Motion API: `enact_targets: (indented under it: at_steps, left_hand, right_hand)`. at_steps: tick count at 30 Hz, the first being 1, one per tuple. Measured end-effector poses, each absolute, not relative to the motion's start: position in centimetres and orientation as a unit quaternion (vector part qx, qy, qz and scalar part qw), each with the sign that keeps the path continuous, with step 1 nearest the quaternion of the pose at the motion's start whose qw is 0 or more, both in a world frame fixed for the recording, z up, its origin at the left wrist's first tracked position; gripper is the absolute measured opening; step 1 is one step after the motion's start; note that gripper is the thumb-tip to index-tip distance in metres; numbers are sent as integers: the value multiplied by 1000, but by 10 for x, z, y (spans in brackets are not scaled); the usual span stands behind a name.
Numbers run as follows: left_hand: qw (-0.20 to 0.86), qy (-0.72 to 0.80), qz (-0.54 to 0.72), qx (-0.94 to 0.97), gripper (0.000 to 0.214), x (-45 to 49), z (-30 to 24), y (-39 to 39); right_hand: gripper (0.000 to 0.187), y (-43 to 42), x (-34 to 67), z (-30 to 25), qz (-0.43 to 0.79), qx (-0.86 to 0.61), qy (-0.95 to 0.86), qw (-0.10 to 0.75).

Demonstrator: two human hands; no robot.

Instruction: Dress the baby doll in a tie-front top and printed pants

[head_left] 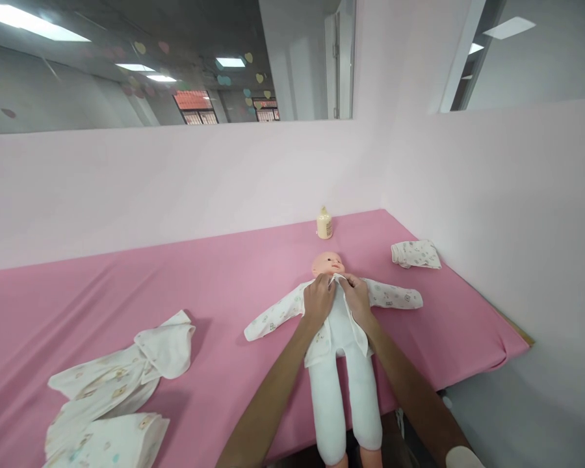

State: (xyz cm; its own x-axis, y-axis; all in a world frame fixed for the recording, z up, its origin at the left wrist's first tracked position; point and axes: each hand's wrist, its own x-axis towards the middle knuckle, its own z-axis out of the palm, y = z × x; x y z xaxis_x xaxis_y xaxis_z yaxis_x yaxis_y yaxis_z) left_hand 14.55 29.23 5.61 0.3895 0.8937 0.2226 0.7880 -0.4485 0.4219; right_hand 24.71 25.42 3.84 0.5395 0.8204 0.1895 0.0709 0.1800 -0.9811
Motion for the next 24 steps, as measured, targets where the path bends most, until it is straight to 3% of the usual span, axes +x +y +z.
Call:
enact_targets:
  at_steps: [7,16,24]
  left_hand:
    - [176,514,239,805,23,144,58,294]
    - [469,407,336,708,26,133,57,311]
    - [473,434,364,674,22,138,49,320]
  right_hand:
    - [25,252,244,39,270,-568,-422,653]
    - [31,253,242,31,194,-575,-497,620]
    - [37,246,240,33,151,-613,-526,570]
